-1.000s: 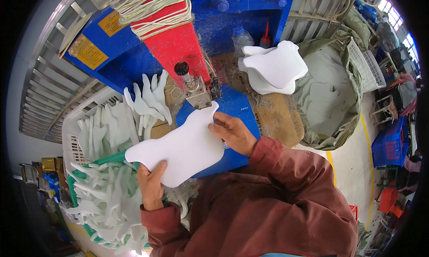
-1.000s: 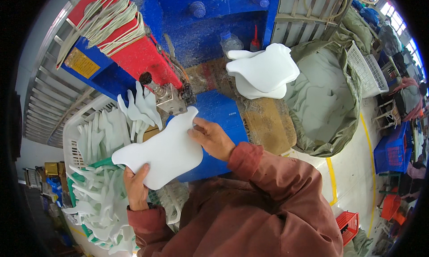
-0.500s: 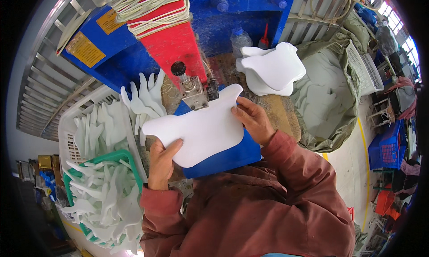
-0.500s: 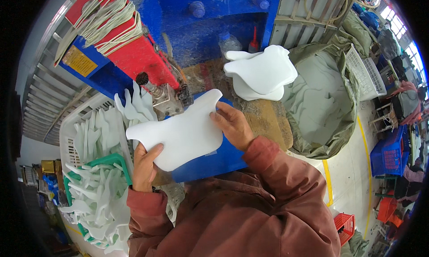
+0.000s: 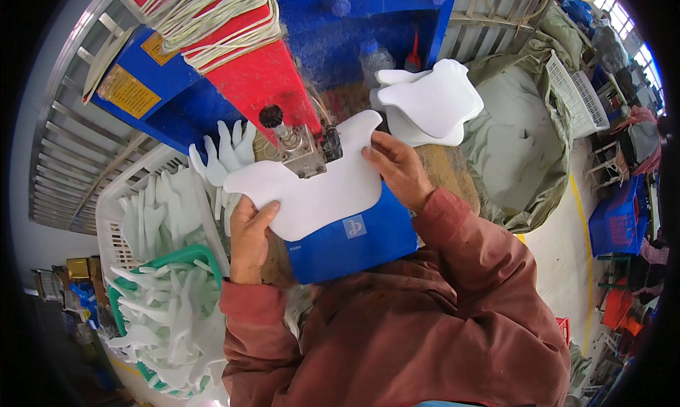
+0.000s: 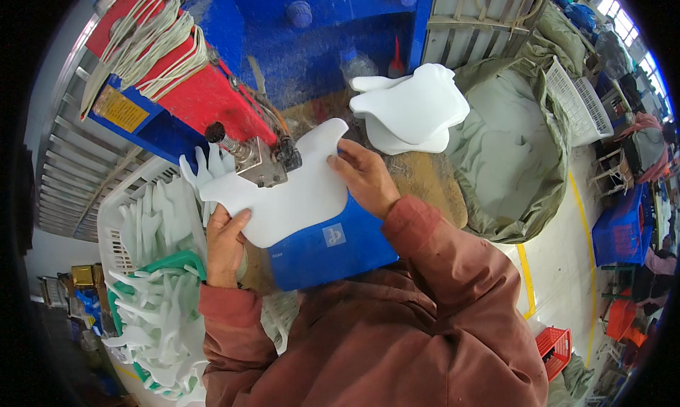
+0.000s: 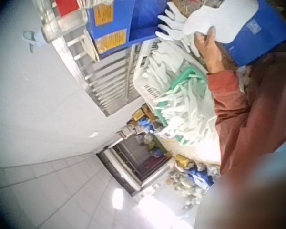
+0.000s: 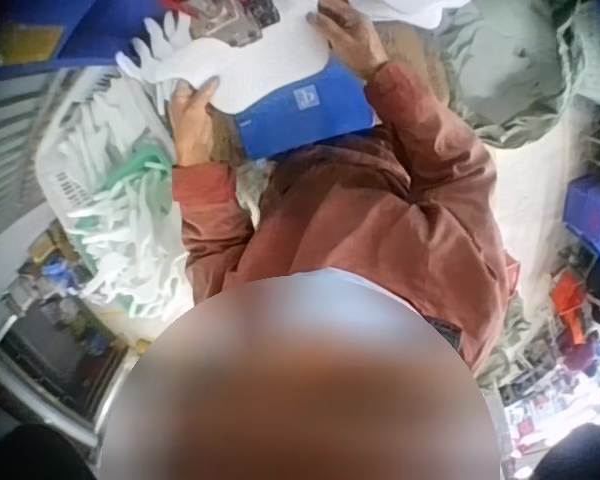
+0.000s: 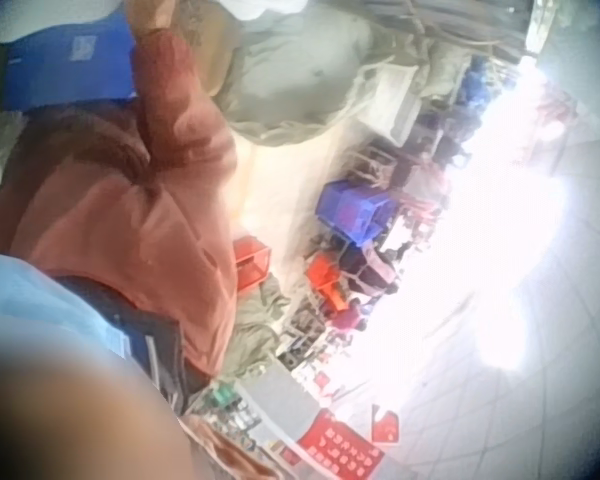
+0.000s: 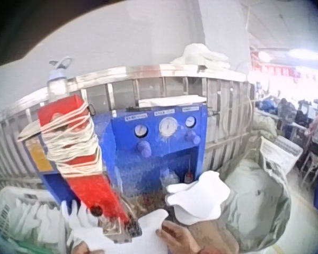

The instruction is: The person retrieves white foam pieces from a large sack and places them on a blue cutting machine. They align each piece under the press, activate the machine to cut the foam, then remove the cut piece and place it into a nearby basket. The process repeats for multiple foam pieces.

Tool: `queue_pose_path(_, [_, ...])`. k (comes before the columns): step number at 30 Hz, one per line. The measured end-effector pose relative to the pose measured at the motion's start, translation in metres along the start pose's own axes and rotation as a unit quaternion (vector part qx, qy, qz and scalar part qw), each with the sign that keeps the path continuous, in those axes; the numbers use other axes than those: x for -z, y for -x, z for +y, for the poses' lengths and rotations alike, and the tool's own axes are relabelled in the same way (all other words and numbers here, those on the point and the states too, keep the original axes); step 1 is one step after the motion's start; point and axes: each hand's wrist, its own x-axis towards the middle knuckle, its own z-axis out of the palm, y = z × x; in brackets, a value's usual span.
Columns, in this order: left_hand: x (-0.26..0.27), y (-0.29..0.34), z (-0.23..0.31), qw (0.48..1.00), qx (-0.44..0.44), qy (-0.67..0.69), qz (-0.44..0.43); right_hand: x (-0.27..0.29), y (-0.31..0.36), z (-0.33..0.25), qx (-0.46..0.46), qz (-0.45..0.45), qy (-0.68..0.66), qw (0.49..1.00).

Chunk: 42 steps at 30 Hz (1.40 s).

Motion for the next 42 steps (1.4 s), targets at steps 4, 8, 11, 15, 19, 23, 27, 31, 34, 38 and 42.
queue_pose_path(4, [0.01, 0.013, 0.0, 0.999, 0.015, 0.013, 0.033, -0.01, 0.004, 0.008, -0.026, -0.017, -0.013, 0.999])
queue_pose_path(8, [0.004, 0.017, -0.006, 0.999, 0.02, 0.021, 0.041, -0.004, 0.014, 0.003, -0.032, -0.03, -0.059, 0.997])
queue_pose_path(11, [-0.008, 0.018, -0.009, 0.999, 0.027, 0.031, 0.033, 0.004, 0.021, 0.0, -0.031, -0.007, -0.064, 0.997])
queue_pose_path(15, [-0.02, 0.018, -0.012, 0.999, 0.023, 0.034, 0.011, 0.013, 0.029, 0.001, -0.016, 0.011, -0.074, 0.997])
queue_pose_path(19, [-0.026, 0.017, -0.014, 0.997, 0.077, -0.007, 0.019, 0.022, 0.037, -0.002, -0.016, 0.017, -0.077, 0.997])
queue_pose_path(23, [-0.039, 0.018, -0.023, 0.998, 0.037, 0.042, 0.007, 0.03, 0.046, -0.007, -0.006, 0.025, -0.05, 0.998])
queue_pose_path(27, [-0.044, 0.017, -0.031, 0.998, 0.047, 0.04, -0.005, 0.037, 0.051, -0.007, -0.026, 0.039, -0.081, 0.996])
queue_pose_path(31, [-0.043, 0.014, -0.037, 0.997, 0.071, 0.011, -0.037, 0.049, 0.057, -0.005, -0.025, 0.048, -0.063, 0.997])
queue_pose_path(34, [-0.049, 0.015, -0.041, 0.996, 0.074, 0.007, -0.046, 0.054, 0.063, -0.004, -0.03, 0.065, -0.074, 0.995])
queue_pose_path(38, [-0.063, 0.018, -0.042, 0.996, 0.063, 0.038, -0.048, 0.061, 0.07, -0.003, -0.036, 0.07, -0.073, 0.994])
queue_pose_path(42, [-0.073, 0.019, -0.039, 0.993, 0.086, 0.054, -0.061, 0.07, 0.077, -0.004, -0.026, 0.07, -0.052, 0.996])
